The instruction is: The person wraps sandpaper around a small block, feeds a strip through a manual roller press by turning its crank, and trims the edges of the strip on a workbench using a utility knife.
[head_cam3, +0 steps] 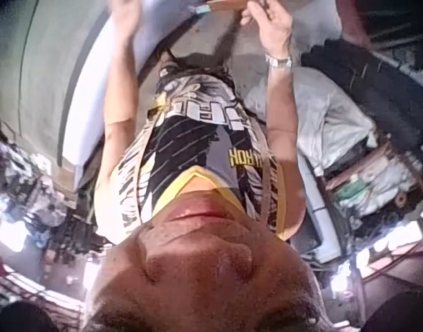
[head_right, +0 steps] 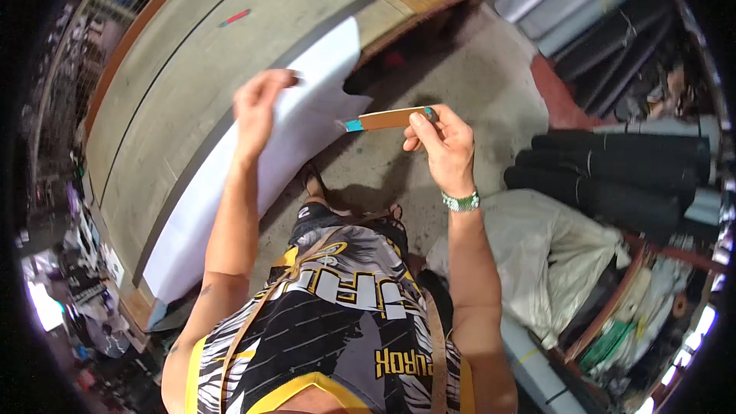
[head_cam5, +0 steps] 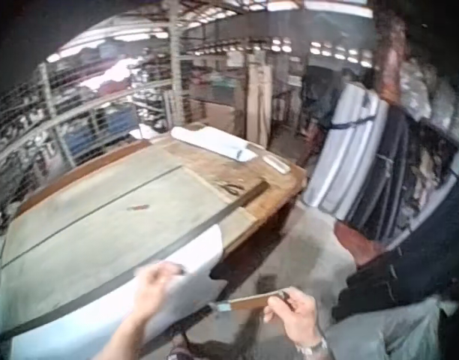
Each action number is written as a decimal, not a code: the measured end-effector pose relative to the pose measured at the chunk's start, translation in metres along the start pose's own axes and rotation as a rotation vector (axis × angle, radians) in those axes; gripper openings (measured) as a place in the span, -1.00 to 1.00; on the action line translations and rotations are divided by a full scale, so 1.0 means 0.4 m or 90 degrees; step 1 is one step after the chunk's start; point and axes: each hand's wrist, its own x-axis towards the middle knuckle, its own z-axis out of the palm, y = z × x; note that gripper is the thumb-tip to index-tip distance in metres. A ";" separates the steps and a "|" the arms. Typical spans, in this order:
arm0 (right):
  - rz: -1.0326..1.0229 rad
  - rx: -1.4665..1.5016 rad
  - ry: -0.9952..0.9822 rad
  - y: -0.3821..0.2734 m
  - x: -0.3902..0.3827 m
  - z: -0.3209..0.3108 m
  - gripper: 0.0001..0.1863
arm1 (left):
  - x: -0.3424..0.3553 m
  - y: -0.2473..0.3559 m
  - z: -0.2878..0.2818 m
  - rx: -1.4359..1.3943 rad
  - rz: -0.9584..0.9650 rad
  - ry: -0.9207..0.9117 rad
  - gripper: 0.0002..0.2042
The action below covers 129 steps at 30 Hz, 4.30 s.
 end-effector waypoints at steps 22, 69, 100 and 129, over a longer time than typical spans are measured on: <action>0.164 0.024 -0.445 0.125 0.481 0.834 -0.70 | 0.126 -0.208 -0.493 -0.272 -0.225 0.311 -0.82; 0.418 -0.063 -0.505 0.225 0.556 1.152 -0.71 | 0.071 -0.463 -0.715 -0.521 -0.309 0.520 -0.75; -0.258 -0.037 -0.744 0.115 0.827 1.093 -0.89 | 0.201 -0.402 -0.662 -0.433 0.031 0.429 -0.91; -0.481 -0.584 -0.400 0.535 1.170 1.112 -0.60 | 0.023 -0.561 -0.575 0.352 -0.664 0.540 -0.75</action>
